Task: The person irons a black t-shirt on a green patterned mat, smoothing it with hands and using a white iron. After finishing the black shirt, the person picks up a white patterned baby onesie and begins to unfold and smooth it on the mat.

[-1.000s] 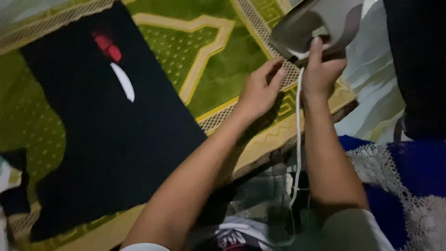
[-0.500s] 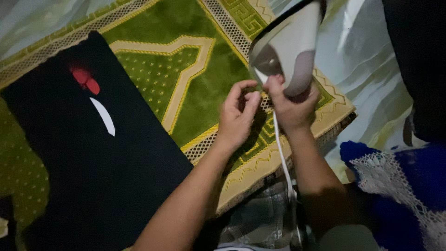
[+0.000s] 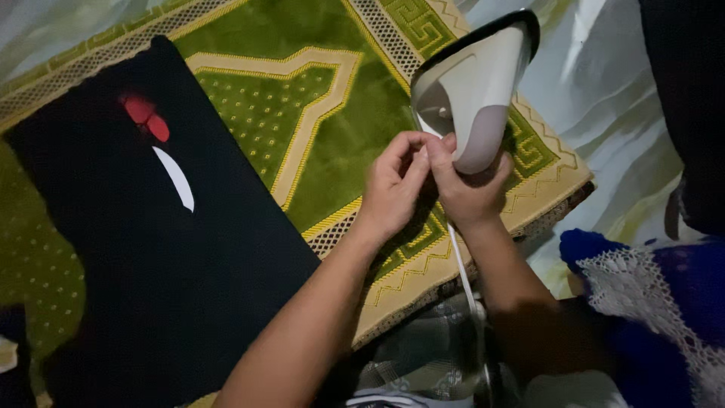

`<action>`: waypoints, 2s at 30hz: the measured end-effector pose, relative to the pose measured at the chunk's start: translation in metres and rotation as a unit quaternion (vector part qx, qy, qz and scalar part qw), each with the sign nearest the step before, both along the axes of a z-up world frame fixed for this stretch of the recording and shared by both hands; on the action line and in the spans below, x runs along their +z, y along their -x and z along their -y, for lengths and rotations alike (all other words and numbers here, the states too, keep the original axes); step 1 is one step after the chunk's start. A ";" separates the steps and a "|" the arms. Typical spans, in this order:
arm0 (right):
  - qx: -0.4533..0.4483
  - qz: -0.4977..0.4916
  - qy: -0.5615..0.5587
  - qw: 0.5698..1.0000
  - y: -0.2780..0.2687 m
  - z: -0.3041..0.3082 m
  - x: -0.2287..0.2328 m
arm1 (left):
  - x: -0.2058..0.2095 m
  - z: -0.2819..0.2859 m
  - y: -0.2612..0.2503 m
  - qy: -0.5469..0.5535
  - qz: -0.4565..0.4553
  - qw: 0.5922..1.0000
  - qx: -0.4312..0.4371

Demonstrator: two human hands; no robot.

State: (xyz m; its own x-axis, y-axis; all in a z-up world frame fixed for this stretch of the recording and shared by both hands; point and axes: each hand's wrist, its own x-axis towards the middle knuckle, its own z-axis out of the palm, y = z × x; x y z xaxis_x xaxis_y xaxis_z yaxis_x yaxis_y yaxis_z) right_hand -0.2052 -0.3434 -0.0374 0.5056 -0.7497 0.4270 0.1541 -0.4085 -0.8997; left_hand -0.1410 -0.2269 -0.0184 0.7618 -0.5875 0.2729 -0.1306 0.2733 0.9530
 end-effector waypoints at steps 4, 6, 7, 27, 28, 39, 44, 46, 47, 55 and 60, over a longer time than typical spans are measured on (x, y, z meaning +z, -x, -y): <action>0.085 -0.025 -0.007 0.996 0.005 0.007 0.002 | -0.006 0.001 -0.001 0.038 0.015 0.999 0.002; 0.103 -0.008 -0.001 0.995 0.001 0.008 0.006 | -0.004 0.004 -0.004 0.014 -0.004 1.000 0.013; 0.113 0.000 0.001 0.994 -0.001 0.008 0.010 | -0.001 0.003 -0.003 0.003 -0.015 1.000 0.020; 0.336 -0.547 0.216 0.735 -0.019 -0.066 0.151 | 0.032 -0.213 0.058 -0.526 0.305 0.766 0.209; 0.315 -0.564 0.251 0.721 -0.018 -0.073 0.150 | 0.030 -0.213 0.058 -0.524 0.305 0.767 0.212; 0.260 -0.477 0.248 0.802 -0.116 -0.110 0.130 | 0.029 -0.213 0.059 -0.520 0.308 0.767 0.216; 0.334 -0.342 0.410 0.777 -0.080 -0.106 0.139 | 0.032 -0.215 0.062 -0.503 0.300 0.781 0.219; 0.345 -0.381 0.394 0.762 -0.049 -0.106 0.144 | 0.032 -0.217 0.062 -0.496 0.290 0.789 0.216; 0.343 -0.409 0.380 0.755 -0.034 -0.105 0.148 | 0.032 -0.217 0.061 -0.495 0.286 0.792 0.214; 0.311 -0.498 0.322 0.743 0.004 -0.095 0.174 | 0.040 -0.257 0.074 -0.488 0.309 0.797 0.177; 0.360 -0.443 0.349 0.743 0.002 -0.109 0.186 | 0.044 -0.327 0.109 -0.435 0.333 0.810 0.208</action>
State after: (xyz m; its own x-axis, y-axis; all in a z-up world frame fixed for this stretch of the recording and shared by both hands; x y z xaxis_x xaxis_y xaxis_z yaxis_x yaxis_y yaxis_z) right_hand -0.2073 -0.2342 0.1486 0.9830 0.0985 -0.1548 0.0317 -0.9222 -0.3855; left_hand -0.2501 0.1003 0.0253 0.7967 -0.5091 0.3257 -0.6043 -0.6632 0.4415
